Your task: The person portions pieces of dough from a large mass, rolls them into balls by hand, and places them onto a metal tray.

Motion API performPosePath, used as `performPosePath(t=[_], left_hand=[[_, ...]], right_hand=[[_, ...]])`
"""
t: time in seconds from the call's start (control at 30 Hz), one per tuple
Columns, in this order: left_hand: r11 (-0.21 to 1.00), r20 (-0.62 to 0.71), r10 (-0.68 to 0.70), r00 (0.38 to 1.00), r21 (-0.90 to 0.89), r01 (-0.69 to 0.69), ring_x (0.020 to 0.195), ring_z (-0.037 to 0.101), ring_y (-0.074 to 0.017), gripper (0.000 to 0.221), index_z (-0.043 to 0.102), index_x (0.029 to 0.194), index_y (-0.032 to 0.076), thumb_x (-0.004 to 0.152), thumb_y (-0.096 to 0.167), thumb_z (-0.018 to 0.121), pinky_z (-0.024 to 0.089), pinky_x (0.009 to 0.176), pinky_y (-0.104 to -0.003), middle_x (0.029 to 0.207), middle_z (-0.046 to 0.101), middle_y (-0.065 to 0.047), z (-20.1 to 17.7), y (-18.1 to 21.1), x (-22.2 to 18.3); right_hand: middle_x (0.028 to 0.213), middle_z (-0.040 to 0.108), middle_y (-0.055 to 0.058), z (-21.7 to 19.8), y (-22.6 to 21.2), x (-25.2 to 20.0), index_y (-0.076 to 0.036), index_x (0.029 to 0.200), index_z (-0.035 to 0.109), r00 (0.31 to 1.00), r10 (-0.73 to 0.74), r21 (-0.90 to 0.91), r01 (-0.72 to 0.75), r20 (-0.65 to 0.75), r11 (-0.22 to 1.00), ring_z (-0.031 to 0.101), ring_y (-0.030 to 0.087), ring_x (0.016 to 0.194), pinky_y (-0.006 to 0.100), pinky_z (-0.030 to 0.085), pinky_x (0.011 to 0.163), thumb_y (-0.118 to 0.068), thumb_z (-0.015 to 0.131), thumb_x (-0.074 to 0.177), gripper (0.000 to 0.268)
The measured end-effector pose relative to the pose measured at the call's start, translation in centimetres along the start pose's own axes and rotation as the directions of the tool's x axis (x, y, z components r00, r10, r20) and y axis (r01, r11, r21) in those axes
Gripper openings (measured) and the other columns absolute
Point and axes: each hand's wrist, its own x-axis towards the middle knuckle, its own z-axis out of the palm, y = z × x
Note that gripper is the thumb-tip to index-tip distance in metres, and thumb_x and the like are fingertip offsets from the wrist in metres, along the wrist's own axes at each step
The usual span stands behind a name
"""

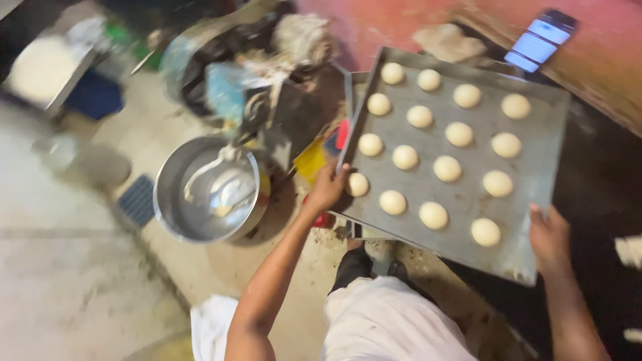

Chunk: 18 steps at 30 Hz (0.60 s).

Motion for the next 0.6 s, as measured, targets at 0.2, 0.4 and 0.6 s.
performPosePath(t=[0.2, 0.4, 0.6], left_hand=[[0.999, -0.185, -0.001, 0.983, -0.051, -0.009, 0.086, 0.066, -0.016, 0.044, 0.063, 0.134, 0.002, 0.102, 0.032, 0.056, 0.054, 0.078, -0.033, 0.097, 0.074, -0.011, -2.7, 0.9, -11.3], [0.974, -0.415, -0.218, 0.883, -0.152, 0.169, 0.081, 0.059, -0.0113, 0.046, 0.067, 0.131, 0.0, 0.105, 0.037, 0.058, 0.051, 0.072, -0.028, 0.101, 0.075, -0.005, -6.8, -1.4, -22.9], [0.875, -0.536, -0.472, 0.699, -0.38, 0.3, 0.063, 0.042, -0.0057, 0.05, 0.061, 0.138, 0.008, 0.099, 0.038, 0.059, 0.039, 0.056, -0.024, 0.093, 0.068, 0.003, -13.6, -2.2, -31.8]], right_hand=[[0.097, 0.064, 0.007, -0.9, -6.8, -3.0, -0.006, 0.141, 0.057, 0.981, 0.178, -0.004, -0.178, 0.076, 0.984, 0.059, 0.011, 0.082, 0.028, 0.05, 0.072, -0.026, 0.053, 0.109, 0.038], [0.089, 0.051, 0.002, 3.9, -13.5, -4.6, -0.001, 0.145, 0.064, 0.926, -0.201, 0.084, 0.184, 0.32, 0.979, 0.034, 0.007, 0.066, 0.026, 0.027, 0.053, -0.025, 0.062, 0.113, 0.04], [0.117, 0.067, 0.0, 15.7, -22.7, -9.9, -0.004, 0.146, 0.058, 0.776, -0.257, 0.164, 0.198, 0.577, 0.966, 0.058, 0.006, 0.095, 0.023, 0.049, 0.082, -0.028, 0.058, 0.106, 0.047]])
